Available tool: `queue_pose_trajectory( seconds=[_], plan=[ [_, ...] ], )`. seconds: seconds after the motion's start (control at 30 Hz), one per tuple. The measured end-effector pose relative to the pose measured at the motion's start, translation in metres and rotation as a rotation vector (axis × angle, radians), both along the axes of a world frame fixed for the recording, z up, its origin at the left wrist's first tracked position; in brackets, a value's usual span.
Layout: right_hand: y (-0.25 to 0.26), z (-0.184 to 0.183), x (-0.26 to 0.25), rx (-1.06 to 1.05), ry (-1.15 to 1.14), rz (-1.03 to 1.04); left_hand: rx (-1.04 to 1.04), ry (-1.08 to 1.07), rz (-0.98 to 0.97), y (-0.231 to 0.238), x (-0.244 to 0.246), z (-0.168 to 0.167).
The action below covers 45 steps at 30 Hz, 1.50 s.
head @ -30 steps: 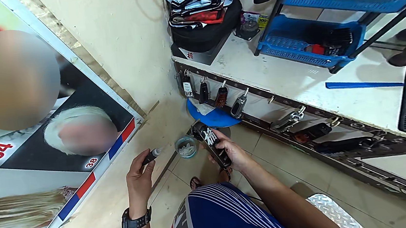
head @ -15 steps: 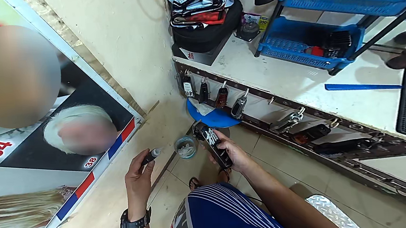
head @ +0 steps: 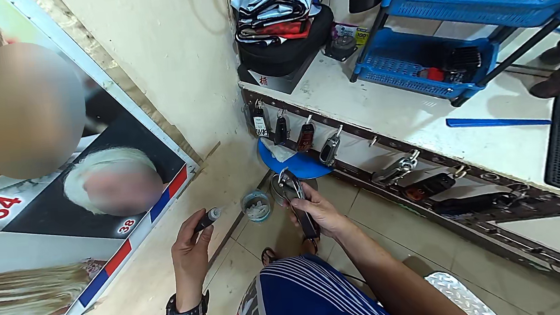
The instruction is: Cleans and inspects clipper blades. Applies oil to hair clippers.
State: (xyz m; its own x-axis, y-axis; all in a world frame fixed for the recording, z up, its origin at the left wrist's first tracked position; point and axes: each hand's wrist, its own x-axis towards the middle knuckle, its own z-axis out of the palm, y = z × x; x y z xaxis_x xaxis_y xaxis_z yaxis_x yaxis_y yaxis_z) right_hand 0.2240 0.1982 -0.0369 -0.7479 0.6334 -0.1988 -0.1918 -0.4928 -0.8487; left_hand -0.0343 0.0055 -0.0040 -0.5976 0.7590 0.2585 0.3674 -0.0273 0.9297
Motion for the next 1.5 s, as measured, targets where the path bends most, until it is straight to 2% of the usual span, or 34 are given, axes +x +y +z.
queue_pose_trajectory(
  seconds=[0.1, 0.37, 0.93, 1.1, 1.5],
  plan=[
    [0.001, -0.002, 0.003, -0.005, -0.083, 0.055, -0.004, -0.005, 0.000, 0.000, 0.001, 0.000],
    [0.000, -0.007, 0.006, -0.132, -0.074, 0.066, 0.003, 0.005, -0.013, -0.001, 0.002, 0.000],
    [-0.002, -0.004, 0.007, -0.076, -0.029, 0.120, 0.036, -0.008, -0.007, -0.004, 0.002, 0.001],
    [-0.004, 0.000, 0.006, 0.006, -0.074, 0.178, 0.039, -0.009, -0.004, -0.004, 0.001, 0.002],
    [-0.009, 0.002, 0.008, 0.050, -0.091, 0.232, 0.064, -0.021, -0.021, -0.008, -0.003, 0.007]
  ],
)
